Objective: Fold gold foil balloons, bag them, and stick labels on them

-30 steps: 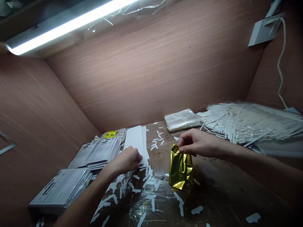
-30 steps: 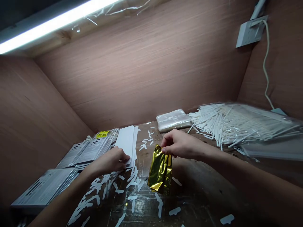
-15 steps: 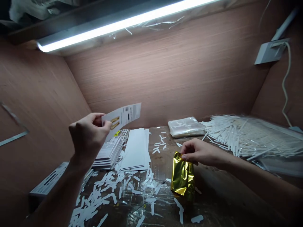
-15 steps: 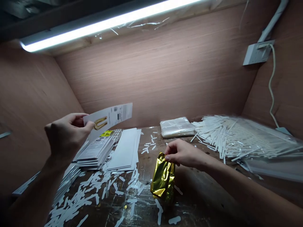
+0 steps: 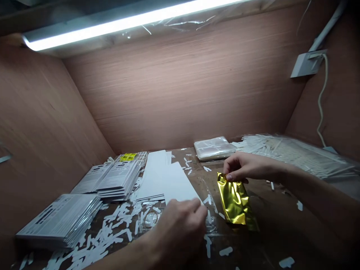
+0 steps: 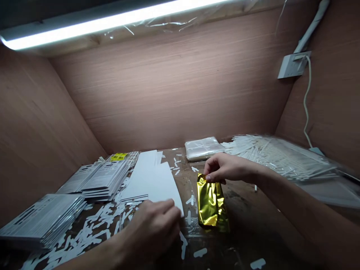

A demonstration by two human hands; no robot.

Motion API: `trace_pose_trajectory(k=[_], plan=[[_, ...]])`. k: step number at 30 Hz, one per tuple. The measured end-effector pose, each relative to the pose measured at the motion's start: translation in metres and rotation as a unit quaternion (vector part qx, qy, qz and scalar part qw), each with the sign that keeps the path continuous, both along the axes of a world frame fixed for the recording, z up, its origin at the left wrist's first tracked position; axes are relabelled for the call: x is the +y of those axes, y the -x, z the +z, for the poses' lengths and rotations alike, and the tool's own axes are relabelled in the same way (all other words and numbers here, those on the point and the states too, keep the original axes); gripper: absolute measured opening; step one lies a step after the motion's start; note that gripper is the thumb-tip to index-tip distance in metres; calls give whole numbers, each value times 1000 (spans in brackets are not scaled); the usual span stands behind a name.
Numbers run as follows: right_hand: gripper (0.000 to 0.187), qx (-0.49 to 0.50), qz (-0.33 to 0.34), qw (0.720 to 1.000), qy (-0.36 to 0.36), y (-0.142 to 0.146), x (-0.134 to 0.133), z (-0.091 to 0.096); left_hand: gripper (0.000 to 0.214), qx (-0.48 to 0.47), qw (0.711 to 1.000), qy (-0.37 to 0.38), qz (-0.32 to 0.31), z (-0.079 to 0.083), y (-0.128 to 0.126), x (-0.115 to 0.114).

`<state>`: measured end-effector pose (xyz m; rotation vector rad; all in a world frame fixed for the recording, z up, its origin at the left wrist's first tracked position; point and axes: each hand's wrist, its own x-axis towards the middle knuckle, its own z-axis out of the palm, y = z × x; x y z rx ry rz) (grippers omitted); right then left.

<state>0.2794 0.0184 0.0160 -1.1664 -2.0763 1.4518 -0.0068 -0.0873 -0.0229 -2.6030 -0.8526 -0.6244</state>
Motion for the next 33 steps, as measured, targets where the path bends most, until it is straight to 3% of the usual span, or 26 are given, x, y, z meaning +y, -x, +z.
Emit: trace_pose_trajectory(k=[3, 6, 15, 19, 22, 25, 29, 33], plan=[[35, -4, -23, 1000, -2, -2, 2, -4, 11, 31, 997, 23, -59, -27, -17, -18], [34, -12, -14, 1000, 9, 4, 2, -10, 12, 29, 998, -11, -63, -42, -24, -27], [29, -12, -1, 1000, 29, 14, 2, -21, 9, -33, 994, -60, -88, -49, -28, -35], [29, -35, 29, 998, 50, 29, -4, -31, 11, -76, 983, -129, -107, -60, -37, -40], [30, -43, 40, 996, 64, 41, -8, -40, 10, -89, 979, -137, -122, -67, -41, -43], [31, -53, 34, 996, 59, 50, -11, -47, 10, -79, 979, -133, -135, -63, -39, -44], [23, -63, 32, 996, 45, 61, -19, -51, 34, -105, 981, -77, -143, -45, -35, -42], [15, -77, 37, 996, 22, 74, -33, -55, 29, -67, 994, -41, -79, -33, -32, -39]])
